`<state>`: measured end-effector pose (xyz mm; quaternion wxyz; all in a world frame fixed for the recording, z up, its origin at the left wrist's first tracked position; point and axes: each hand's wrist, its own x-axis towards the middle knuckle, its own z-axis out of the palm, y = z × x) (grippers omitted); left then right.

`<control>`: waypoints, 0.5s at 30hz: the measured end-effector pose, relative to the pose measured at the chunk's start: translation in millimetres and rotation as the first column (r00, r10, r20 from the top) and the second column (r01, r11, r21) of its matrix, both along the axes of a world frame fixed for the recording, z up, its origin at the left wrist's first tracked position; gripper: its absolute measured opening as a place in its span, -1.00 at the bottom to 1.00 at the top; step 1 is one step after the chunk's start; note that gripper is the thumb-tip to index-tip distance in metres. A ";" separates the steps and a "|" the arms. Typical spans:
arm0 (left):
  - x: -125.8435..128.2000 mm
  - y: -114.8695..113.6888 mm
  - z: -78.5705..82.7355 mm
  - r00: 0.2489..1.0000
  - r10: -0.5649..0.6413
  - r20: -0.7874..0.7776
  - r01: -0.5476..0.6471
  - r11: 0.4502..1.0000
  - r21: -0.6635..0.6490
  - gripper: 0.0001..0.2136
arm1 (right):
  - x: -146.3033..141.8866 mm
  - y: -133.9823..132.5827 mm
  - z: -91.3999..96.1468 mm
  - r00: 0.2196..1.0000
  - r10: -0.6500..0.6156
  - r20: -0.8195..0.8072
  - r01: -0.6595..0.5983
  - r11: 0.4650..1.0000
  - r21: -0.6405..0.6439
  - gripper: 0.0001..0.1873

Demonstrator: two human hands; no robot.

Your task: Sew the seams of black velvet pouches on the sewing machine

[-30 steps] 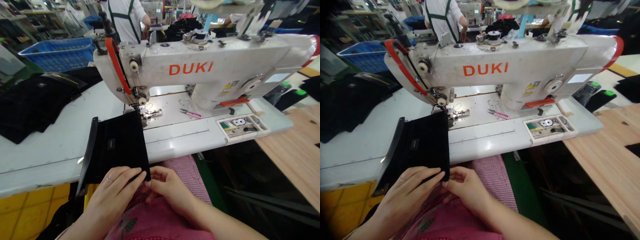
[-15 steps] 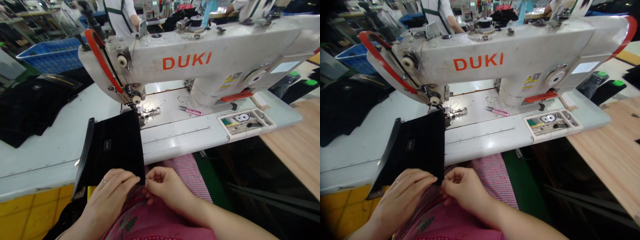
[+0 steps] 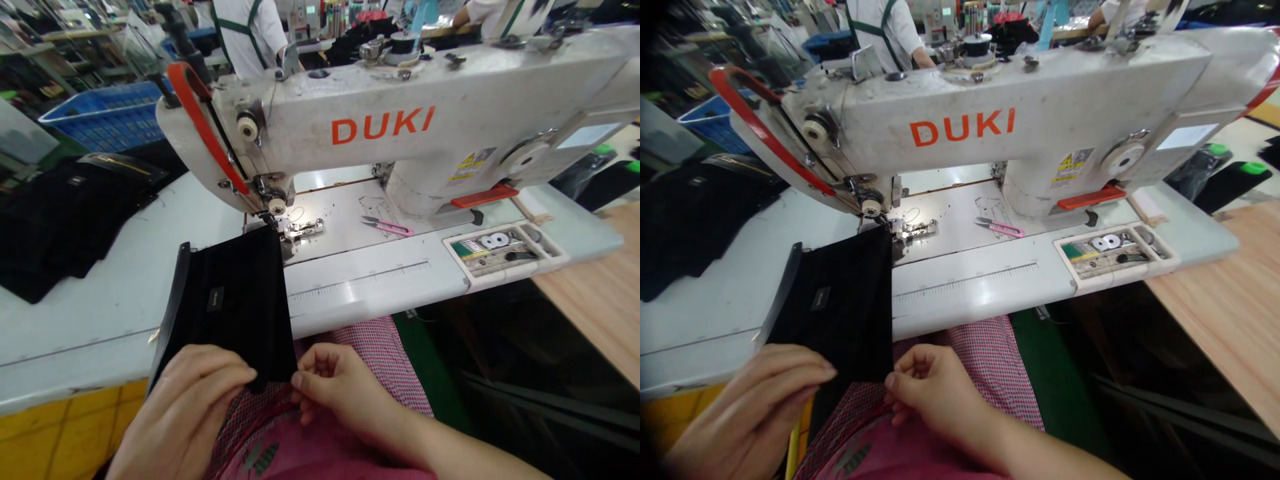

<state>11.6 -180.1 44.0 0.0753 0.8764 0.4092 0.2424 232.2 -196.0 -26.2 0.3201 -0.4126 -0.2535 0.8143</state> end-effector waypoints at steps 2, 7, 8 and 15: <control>2.8 -0.8 -9.4 0.995 -0.084 -0.050 0.081 0.995 -0.049 -0.78 | 0.1 0.6 1.5 1.000 0.001 -0.009 -0.001 1.000 0.000 -0.51; 3.0 -9.6 -39.2 0.985 -0.085 -0.149 0.072 0.993 -0.091 -0.70 | -0.3 1.8 5.9 1.000 -0.010 -0.026 0.010 1.000 -0.010 -0.52; 2.0 -10.8 -42.3 0.983 -0.090 -0.157 0.077 0.993 -0.088 -0.69 | -0.2 1.7 6.3 1.000 -0.011 -0.026 0.011 1.000 -0.014 -0.51; -3.5 -13.0 -44.8 0.977 -0.125 -0.170 0.106 0.988 -0.116 -0.73 | 3.0 1.4 9.0 0.999 -0.005 -0.043 0.002 0.999 -0.052 -0.52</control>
